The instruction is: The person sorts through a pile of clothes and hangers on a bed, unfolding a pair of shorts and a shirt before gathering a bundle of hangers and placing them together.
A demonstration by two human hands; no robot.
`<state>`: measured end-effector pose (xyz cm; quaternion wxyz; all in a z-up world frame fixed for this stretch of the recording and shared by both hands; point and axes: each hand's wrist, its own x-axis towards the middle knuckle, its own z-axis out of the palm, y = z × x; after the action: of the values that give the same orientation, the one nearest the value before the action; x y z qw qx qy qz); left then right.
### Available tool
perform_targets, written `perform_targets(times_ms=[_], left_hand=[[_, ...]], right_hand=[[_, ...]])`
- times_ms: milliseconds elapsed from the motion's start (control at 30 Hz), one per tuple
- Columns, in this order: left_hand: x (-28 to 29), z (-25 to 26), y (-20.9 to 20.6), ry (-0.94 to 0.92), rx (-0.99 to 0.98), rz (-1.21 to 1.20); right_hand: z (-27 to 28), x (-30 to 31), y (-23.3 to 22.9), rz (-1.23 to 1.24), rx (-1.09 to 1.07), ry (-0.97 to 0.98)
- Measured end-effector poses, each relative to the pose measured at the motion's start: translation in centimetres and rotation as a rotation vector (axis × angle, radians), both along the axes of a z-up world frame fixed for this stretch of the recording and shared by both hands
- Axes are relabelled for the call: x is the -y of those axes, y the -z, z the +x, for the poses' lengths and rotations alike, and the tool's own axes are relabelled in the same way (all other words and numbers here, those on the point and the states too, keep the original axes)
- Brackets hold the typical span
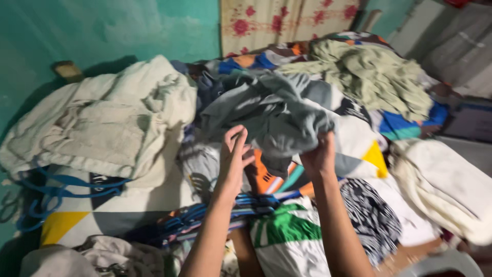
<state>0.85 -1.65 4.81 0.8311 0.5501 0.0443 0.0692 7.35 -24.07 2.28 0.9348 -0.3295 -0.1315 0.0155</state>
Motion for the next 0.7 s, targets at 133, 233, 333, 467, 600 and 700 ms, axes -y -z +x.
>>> perform_targets(times_ms=[133, 233, 333, 467, 600, 700], left_hand=[[4.5, 0.5, -0.1, 0.051, -0.363, -0.286], [7.2, 1.2, 3.5, 0.165, -0.409, -0.421], [10.0, 2.3, 10.4, 0.243, -0.362, -0.15], [11.9, 1.3, 20.5, 0.138, -0.246, 0.198], [12.3, -3.3, 26.4, 0.166, -0.176, 0.484], [12.4, -7.9, 25.5, 0.189, 0.011, 0.67]], right_hand=[[-7.8, 5.1, 4.4, 0.044, 0.126, -0.091], [-11.5, 7.8, 10.7, -0.155, -0.036, -0.067], [-14.3, 9.2, 15.3, -0.246, -0.024, -0.041], [-15.6, 9.4, 14.0, -0.77, -0.474, 0.218], [-14.5, 9.6, 8.5, -0.373, -0.498, 0.315], [-12.1, 8.1, 6.7, -0.469, -0.367, 0.299]])
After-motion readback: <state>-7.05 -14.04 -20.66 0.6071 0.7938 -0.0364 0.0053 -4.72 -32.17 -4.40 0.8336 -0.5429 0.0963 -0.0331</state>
